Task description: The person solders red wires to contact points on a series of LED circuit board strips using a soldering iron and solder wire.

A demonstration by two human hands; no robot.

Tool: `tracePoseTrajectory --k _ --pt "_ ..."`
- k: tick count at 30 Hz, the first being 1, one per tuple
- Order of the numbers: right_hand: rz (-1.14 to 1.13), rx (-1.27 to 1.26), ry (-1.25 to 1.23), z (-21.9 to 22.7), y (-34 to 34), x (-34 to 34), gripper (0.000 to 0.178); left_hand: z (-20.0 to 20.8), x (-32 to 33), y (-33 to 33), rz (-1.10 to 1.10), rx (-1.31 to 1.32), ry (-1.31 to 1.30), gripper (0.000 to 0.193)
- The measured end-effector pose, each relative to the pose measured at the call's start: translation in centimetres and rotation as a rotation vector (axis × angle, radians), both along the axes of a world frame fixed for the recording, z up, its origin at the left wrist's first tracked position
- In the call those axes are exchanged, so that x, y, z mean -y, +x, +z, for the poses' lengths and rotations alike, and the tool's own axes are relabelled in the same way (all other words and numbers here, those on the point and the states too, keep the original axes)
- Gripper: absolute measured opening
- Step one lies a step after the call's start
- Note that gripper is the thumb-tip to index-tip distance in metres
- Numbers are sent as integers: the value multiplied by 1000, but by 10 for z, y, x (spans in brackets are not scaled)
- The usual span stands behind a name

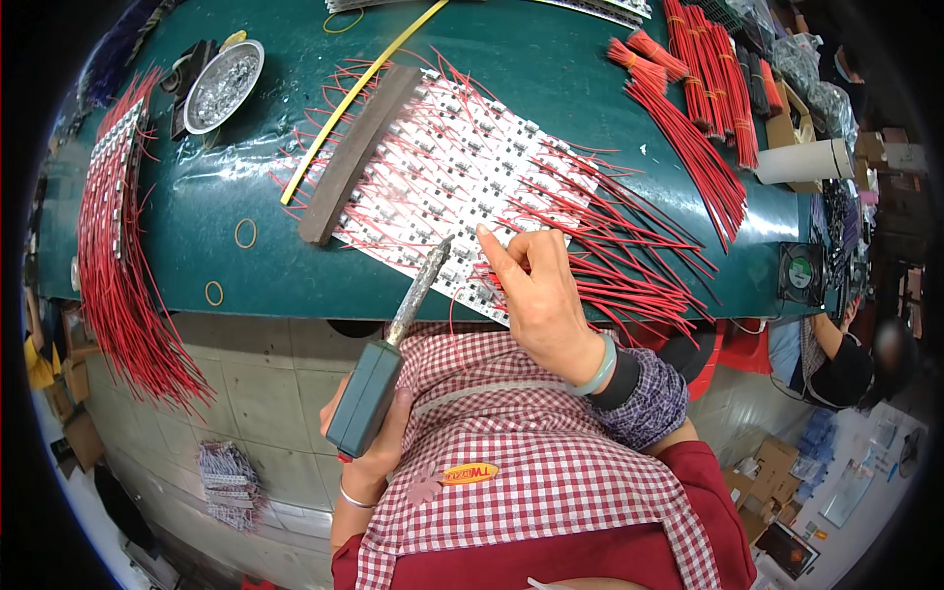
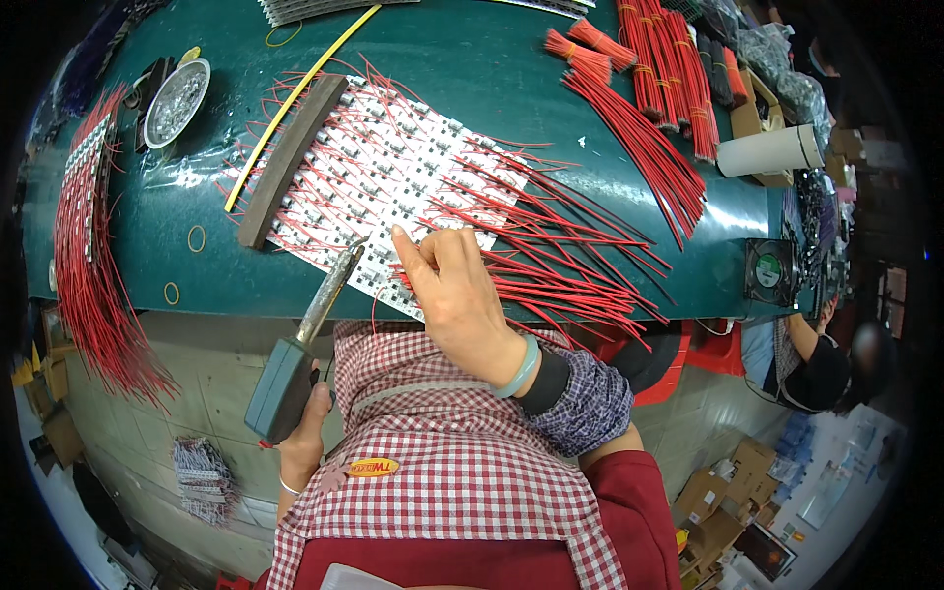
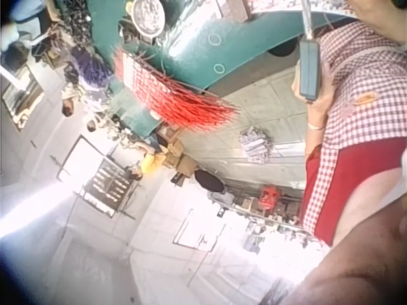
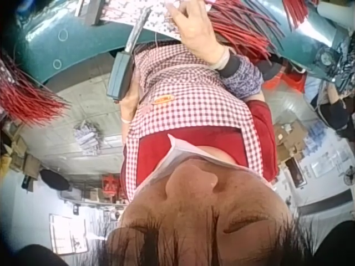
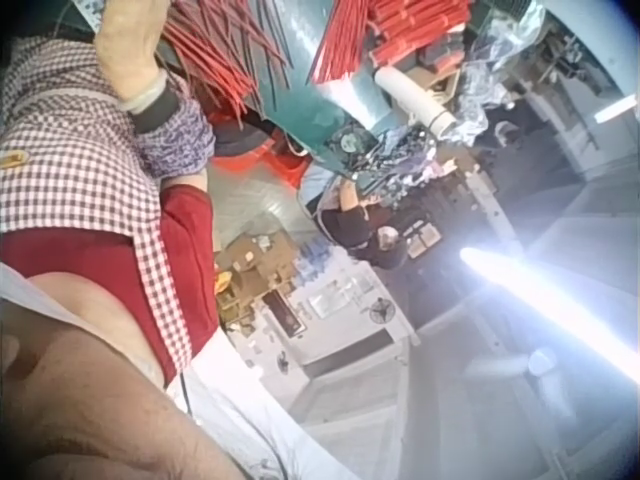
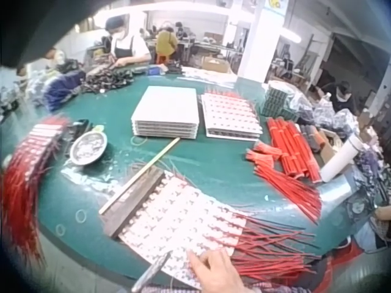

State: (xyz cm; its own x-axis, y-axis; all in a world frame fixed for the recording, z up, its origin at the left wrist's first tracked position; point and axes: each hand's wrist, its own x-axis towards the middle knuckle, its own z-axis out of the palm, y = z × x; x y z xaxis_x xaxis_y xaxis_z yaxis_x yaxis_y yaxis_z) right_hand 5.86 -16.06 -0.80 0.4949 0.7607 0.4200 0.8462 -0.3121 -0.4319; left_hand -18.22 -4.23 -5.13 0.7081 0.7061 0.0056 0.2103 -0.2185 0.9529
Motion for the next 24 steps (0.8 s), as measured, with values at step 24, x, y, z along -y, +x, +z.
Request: tracePoseTrajectory --k 24 --pt "-23 -6 68 -10 -12 2 44 9 -4 6 -78 71 90 20"
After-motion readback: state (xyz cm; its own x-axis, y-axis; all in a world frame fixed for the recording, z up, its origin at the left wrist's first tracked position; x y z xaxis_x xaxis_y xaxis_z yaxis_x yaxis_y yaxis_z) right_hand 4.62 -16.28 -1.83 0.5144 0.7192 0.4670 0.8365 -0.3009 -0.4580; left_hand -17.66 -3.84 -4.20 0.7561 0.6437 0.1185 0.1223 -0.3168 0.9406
